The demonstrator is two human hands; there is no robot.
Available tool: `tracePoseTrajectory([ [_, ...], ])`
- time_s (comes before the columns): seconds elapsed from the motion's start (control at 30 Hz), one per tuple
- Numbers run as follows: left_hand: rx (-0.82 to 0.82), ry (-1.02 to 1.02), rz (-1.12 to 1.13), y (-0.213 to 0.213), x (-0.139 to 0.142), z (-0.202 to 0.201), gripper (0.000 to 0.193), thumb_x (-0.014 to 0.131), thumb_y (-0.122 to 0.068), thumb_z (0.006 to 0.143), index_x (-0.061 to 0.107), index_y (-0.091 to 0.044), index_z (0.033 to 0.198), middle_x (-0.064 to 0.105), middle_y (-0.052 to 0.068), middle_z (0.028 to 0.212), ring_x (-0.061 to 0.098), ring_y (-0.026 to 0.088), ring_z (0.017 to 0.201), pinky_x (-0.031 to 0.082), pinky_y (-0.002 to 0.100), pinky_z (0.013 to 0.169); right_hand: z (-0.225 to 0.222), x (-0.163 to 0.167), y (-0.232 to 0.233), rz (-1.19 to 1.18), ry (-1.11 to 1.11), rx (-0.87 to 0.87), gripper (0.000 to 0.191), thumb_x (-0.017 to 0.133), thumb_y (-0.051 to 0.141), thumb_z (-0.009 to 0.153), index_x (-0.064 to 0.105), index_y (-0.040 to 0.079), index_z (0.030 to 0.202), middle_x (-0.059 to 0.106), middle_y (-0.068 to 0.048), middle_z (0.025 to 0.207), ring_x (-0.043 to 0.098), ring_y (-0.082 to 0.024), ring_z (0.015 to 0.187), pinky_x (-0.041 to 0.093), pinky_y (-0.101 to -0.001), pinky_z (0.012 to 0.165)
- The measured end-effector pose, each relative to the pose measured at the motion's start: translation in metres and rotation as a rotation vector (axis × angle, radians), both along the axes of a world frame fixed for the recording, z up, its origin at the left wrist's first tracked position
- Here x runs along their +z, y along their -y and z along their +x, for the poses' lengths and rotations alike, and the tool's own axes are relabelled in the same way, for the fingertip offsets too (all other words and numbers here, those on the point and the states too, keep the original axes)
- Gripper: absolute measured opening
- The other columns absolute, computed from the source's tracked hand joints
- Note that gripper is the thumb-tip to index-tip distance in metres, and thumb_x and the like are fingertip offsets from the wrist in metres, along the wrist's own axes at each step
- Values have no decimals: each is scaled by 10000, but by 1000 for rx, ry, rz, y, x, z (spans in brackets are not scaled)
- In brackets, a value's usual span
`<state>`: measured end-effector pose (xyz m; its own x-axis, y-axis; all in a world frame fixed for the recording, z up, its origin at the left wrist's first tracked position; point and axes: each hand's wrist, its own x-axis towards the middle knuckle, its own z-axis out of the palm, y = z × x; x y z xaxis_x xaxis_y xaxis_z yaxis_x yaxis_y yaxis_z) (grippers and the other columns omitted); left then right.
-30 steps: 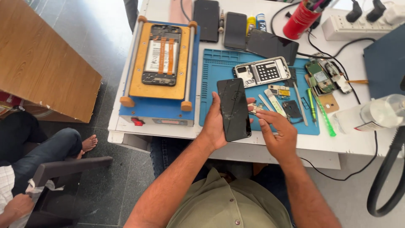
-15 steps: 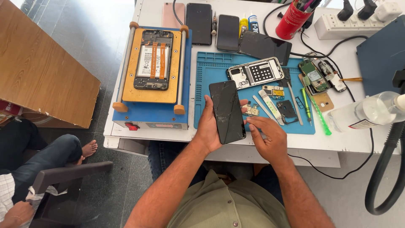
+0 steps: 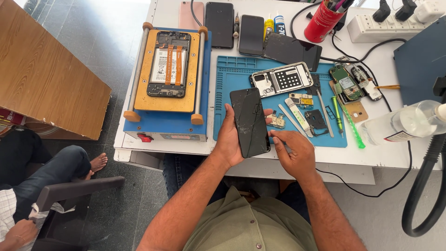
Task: The person disassembles a smartphone with a cracked screen, removes the motherboard, and places the phone body on a heating press. They then use a plastic card to pry the screen from the frame and a screwdriver to remove screws from the internal chassis.
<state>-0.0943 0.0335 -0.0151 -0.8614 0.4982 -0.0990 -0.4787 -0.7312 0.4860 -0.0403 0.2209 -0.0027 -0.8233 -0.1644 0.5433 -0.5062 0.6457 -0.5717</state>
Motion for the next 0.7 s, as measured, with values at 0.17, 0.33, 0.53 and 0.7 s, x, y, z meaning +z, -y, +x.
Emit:
tracePoseTrajectory([
  [0.17,-2,0,-9,-1,-3,0,901,179,-775,964,406,-114,1533,580,169,1382,589,226,1226,625,396,944,-1,-4,-2,20,-9,-1,136,684,99,993,745,32,1094,778,-79,1008,743,-207,906,575,-326,772],
  [0.33,-14,-16,-11,-1,-5,0,914,169,-782,971,411,-101,1532,584,174,1375,591,242,1220,620,401,945,-1,-4,-2,15,0,1,138,688,101,991,745,33,1096,777,-79,1000,743,-203,891,575,-322,754],
  [0.53,-9,11,-37,-2,-3,-1,899,171,-772,956,398,-122,1534,580,160,1386,574,225,1266,618,407,966,-1,-1,-1,11,-3,14,140,675,89,988,740,30,1096,778,-78,991,739,-199,880,572,-318,751],
  [0.7,-13,6,-32,-1,-4,0,912,171,-774,959,402,-106,1535,578,171,1390,573,238,1272,614,406,978,0,0,-1,0,24,-4,141,685,92,985,748,29,1094,777,-75,966,732,-190,831,565,-315,718],
])
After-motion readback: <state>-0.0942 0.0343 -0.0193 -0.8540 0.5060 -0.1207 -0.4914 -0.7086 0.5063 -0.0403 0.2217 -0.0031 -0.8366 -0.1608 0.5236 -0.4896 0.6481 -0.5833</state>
